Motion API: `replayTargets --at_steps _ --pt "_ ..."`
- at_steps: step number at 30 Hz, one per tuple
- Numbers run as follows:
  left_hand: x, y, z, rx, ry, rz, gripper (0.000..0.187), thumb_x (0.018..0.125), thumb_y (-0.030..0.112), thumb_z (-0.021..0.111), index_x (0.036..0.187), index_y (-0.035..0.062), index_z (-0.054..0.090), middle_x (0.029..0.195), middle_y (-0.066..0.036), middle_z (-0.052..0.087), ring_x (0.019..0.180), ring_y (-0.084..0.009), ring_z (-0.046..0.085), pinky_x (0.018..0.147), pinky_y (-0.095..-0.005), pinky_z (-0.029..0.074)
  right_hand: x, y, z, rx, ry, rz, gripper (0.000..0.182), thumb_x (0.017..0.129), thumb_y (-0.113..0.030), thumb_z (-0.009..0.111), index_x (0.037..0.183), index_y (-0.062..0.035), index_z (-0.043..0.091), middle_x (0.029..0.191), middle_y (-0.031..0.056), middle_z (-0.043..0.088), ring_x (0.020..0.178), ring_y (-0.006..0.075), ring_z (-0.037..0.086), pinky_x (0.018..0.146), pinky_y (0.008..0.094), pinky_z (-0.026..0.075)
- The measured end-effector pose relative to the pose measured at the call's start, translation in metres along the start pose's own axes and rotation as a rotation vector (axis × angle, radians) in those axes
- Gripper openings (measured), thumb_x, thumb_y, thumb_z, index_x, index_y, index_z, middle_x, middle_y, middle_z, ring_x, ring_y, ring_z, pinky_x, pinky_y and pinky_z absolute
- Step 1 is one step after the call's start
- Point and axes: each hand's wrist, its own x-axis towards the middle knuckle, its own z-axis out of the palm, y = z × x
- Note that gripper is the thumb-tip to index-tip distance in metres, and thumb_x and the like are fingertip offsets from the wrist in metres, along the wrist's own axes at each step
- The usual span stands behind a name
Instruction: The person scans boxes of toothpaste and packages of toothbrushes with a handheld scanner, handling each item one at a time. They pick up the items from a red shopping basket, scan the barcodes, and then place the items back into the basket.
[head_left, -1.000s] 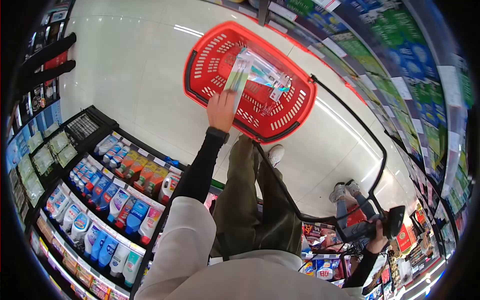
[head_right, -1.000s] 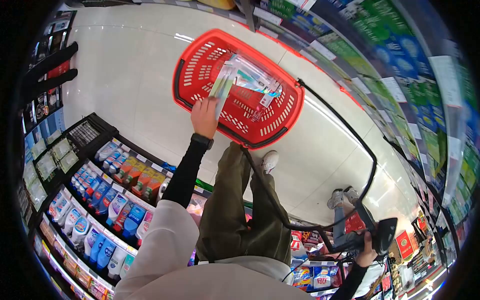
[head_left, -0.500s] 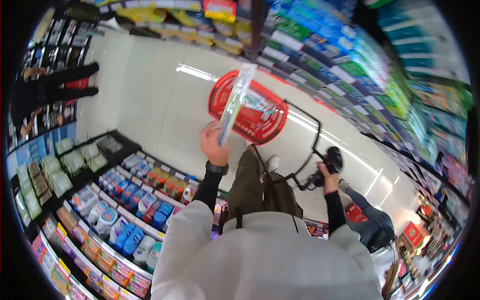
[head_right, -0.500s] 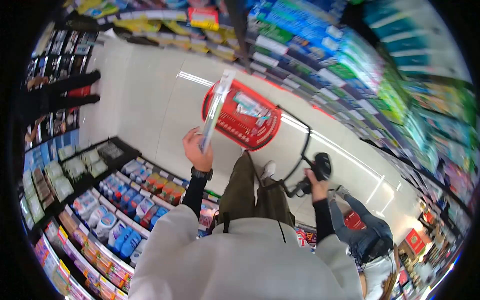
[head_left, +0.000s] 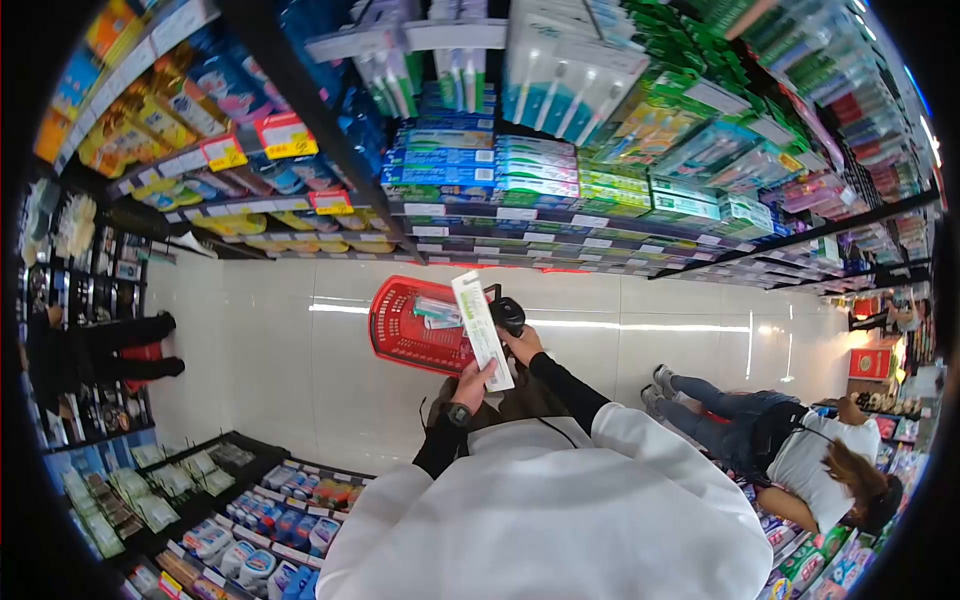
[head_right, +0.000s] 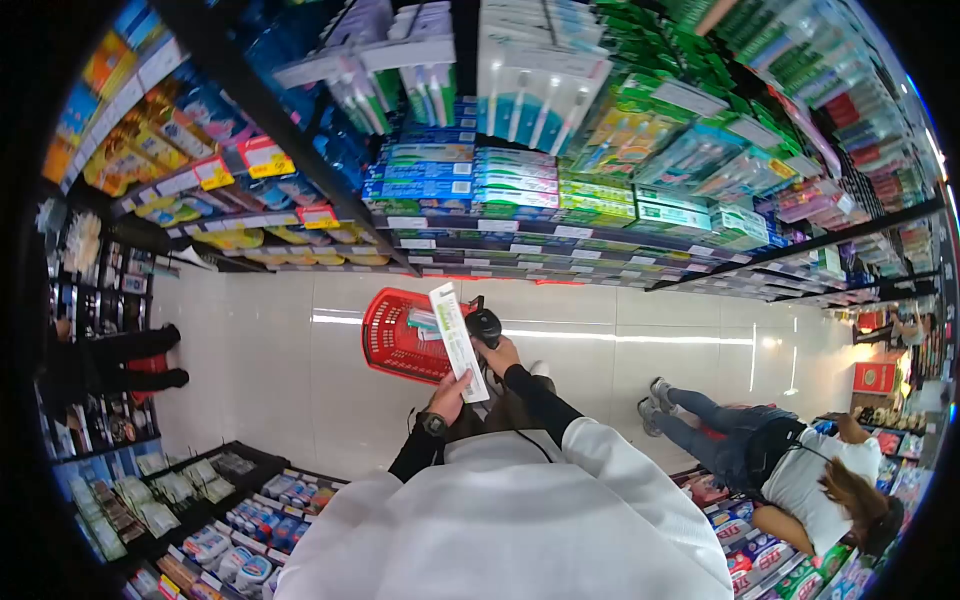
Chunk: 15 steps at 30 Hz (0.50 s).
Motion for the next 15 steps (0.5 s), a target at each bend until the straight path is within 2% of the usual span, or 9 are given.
replayTargets --at_steps 1,3,4,6,9,11,14,15 --pt "0.003 -0.002 0.005 0.013 -0.007 -0.003 0.036 0.094 0.017 0.057 0.125 0.0005 0.050 0.117 -0.004 0.059 0.107 -0.0135 0.056 0.093 -0.0298 0.042 0.002 0.000 -0.007 -0.008 -0.053 0.049 0.031 0.083 -0.031 0.068 0.093 -0.0019 0.066 0.073 0.0047 0.066 0.061 0.0130 0.061 0.056 0.0293 0.048" --pt "0.011 -0.007 0.014 0.140 -0.061 0.025 0.035 0.094 0.018 0.057 0.124 0.0002 0.052 0.116 -0.004 0.059 0.106 -0.0123 0.055 0.093 -0.0295 0.042 0.005 0.002 -0.023 -0.106 0.006 0.099 0.043 0.079 -0.041 0.071 0.101 -0.0035 0.067 0.090 0.0125 0.070 0.084 0.0235 0.066 0.077 0.0340 0.049" --pt "0.011 -0.004 0.027 0.166 -0.059 0.051 0.035 0.094 0.018 0.057 0.124 -0.0001 0.053 0.116 -0.003 0.059 0.106 -0.0117 0.055 0.092 -0.0291 0.043 0.008 0.011 -0.028 -0.097 -0.002 0.088 0.043 0.079 -0.041 0.071 0.101 -0.0035 0.067 0.090 0.0125 0.070 0.084 0.0235 0.066 0.077 0.0340 0.049" --pt "0.017 -0.008 0.045 0.212 -0.030 0.048 0.037 0.094 0.020 0.057 0.125 -0.0003 0.052 0.115 -0.004 0.060 0.104 -0.0117 0.056 0.089 -0.0287 0.044 0.011 0.034 -0.041 0.188 0.137 0.074 0.033 0.082 -0.029 0.069 0.098 -0.0009 0.065 0.082 0.0074 0.068 0.064 0.0146 0.061 0.061 0.0297 0.049" --pt "0.027 -0.033 0.078 0.159 0.083 0.051 0.039 0.094 0.022 0.057 0.126 0.0006 0.053 0.115 -0.004 0.060 0.103 -0.0112 0.056 0.088 -0.0287 0.045 -0.001 0.037 -0.082 0.147 0.155 -0.081 0.036 0.080 -0.032 0.072 0.098 -0.0013 0.065 0.080 0.0057 0.066 0.067 0.0133 0.059 0.063 0.0279 0.047" --pt "0.033 -0.051 0.091 0.115 0.135 0.052 0.037 0.093 0.023 0.059 0.123 0.0015 0.055 0.114 -0.004 0.061 0.101 -0.0110 0.057 0.086 -0.0286 0.045 -0.007 0.032 -0.116 0.133 0.138 -0.043 0.036 0.078 -0.032 0.074 0.095 -0.0019 0.066 0.077 0.0040 0.065 0.066 0.0126 0.058 0.062 0.0285 0.046" --pt "0.042 -0.076 0.113 0.228 0.255 0.115 0.034 0.092 0.024 0.061 0.118 0.0021 0.058 0.108 -0.004 0.063 0.097 -0.0114 0.059 0.083 -0.0282 0.046 -0.007 0.016 -0.158 0.136 -0.116 -0.087 0.037 0.073 -0.033 0.079 0.089 -0.0023 0.067 0.075 0.0036 0.064 0.066 0.0124 0.057 0.063 0.0297 0.047" --pt "0.046 -0.085 0.119 0.237 0.238 0.114 0.034 0.092 0.024 0.061 0.118 0.0021 0.058 0.108 -0.004 0.063 0.097 -0.0114 0.059 0.083 -0.0282 0.046 -0.007 0.021 -0.163 0.068 -0.108 -0.095 0.042 0.070 -0.035 0.080 0.091 -0.0013 0.067 0.078 0.0069 0.067 0.070 0.0160 0.062 0.067 0.0318 0.050"
